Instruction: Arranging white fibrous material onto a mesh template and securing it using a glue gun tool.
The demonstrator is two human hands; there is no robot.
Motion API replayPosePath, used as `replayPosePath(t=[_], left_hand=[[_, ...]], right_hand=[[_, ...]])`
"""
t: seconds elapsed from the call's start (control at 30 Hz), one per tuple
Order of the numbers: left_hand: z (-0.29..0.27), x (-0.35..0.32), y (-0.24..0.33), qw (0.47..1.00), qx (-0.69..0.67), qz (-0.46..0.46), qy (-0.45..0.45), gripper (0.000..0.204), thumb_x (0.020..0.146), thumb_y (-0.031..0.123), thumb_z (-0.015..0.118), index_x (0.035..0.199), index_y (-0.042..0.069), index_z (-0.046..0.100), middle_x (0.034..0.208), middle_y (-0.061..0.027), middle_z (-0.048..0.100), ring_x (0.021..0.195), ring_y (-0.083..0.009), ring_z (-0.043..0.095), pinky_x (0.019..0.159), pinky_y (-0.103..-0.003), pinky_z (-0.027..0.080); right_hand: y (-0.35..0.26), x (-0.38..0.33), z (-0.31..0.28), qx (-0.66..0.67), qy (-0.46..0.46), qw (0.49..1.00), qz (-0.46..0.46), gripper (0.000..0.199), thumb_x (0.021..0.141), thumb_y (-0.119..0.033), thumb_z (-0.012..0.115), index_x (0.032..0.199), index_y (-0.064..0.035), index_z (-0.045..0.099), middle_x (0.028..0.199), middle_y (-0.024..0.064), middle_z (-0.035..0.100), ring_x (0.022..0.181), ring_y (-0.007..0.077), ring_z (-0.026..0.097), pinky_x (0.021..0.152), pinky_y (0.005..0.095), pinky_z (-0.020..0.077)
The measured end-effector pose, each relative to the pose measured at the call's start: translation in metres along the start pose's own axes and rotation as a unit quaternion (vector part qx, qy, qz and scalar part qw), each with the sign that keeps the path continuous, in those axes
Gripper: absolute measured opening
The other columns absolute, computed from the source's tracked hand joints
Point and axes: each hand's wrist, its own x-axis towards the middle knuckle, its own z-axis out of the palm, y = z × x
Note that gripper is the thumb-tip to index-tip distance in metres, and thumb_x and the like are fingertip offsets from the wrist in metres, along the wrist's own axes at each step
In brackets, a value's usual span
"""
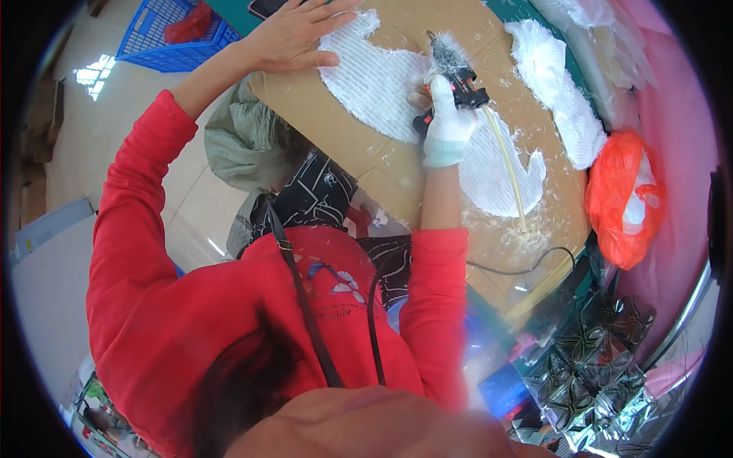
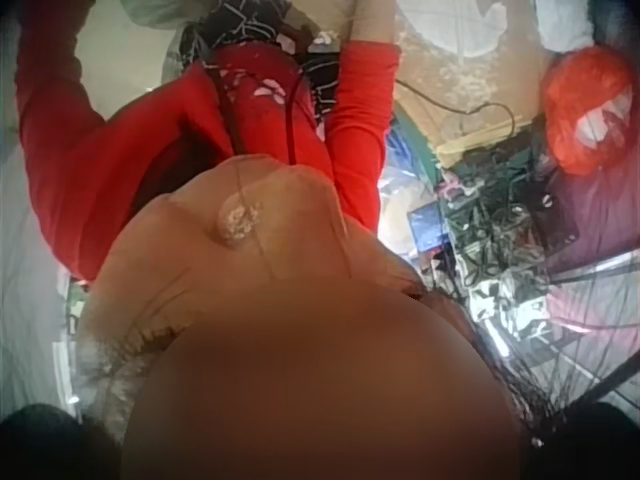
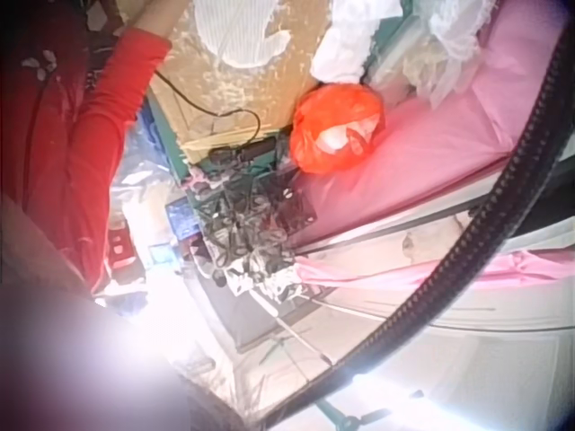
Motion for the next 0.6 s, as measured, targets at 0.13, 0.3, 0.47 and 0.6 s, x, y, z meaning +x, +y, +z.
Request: replayPosePath(t=[0.13, 0.3, 0.47, 0.6], left_hand=[[0.002, 0.026, 0.018, 0.935, -0.187, 0.134, 0.271, 0.078, 0.083, 0.052, 0.046, 0.137, 0.002, 0.022, 0.143, -0.0158, 0.021, 0.133, -0.0358, 0.015, 0.105, -0.052, 0.013], [-0.001, 0.037, 0.026, 0.982, -0.157, 0.065, 0.081, 0.079, 0.083, 0.051, 0.048, 0.138, 0.003, 0.018, 0.145, -0.016, 0.017, 0.133, -0.0364, 0.015, 0.106, -0.049, 0.013], [0.024, 0.029, 0.03, 0.973, -0.089, 0.071, 0.2, 0.069, 0.086, 0.053, 0.041, 0.138, 0.011, 0.026, 0.132, -0.0126, 0.042, 0.131, -0.0269, 0.026, 0.109, -0.045, 0.009], [0.015, 0.021, 0.028, 0.963, -0.19, 0.063, 0.18, 0.069, 0.087, 0.055, 0.036, 0.139, 0.012, 0.023, 0.13, -0.0123, 0.044, 0.13, -0.0269, 0.026, 0.109, -0.045, 0.008]], right_hand=[[0.003, 0.002, -0.002, -0.035, 0.006, 0.999, -0.03, 0.021, 0.078, -0.016, 0.065, 0.091, 0.0007, 0.062, 0.077, 0.0036, 0.063, 0.064, 0.0104, 0.058, 0.055, 0.0219, 0.0456], [0.001, 0.0, 0.0, -0.025, -0.003, 1.0, -0.002, 0.022, 0.079, -0.012, 0.063, 0.096, 0.0021, 0.059, 0.083, 0.0069, 0.062, 0.069, 0.0146, 0.06, 0.057, 0.0277, 0.0523], [-0.002, -0.001, 0.0, -0.028, -0.005, 1.0, 0.0, 0.023, 0.079, -0.013, 0.063, 0.096, 0.0023, 0.059, 0.082, 0.007, 0.062, 0.067, 0.0141, 0.06, 0.056, 0.0271, 0.0518], [-0.007, -0.003, 0.002, -0.038, 0.002, 0.999, 0.001, 0.021, 0.078, -0.015, 0.065, 0.09, 0.002, 0.061, 0.077, 0.0048, 0.062, 0.064, 0.0117, 0.059, 0.057, 0.0248, 0.0494]])
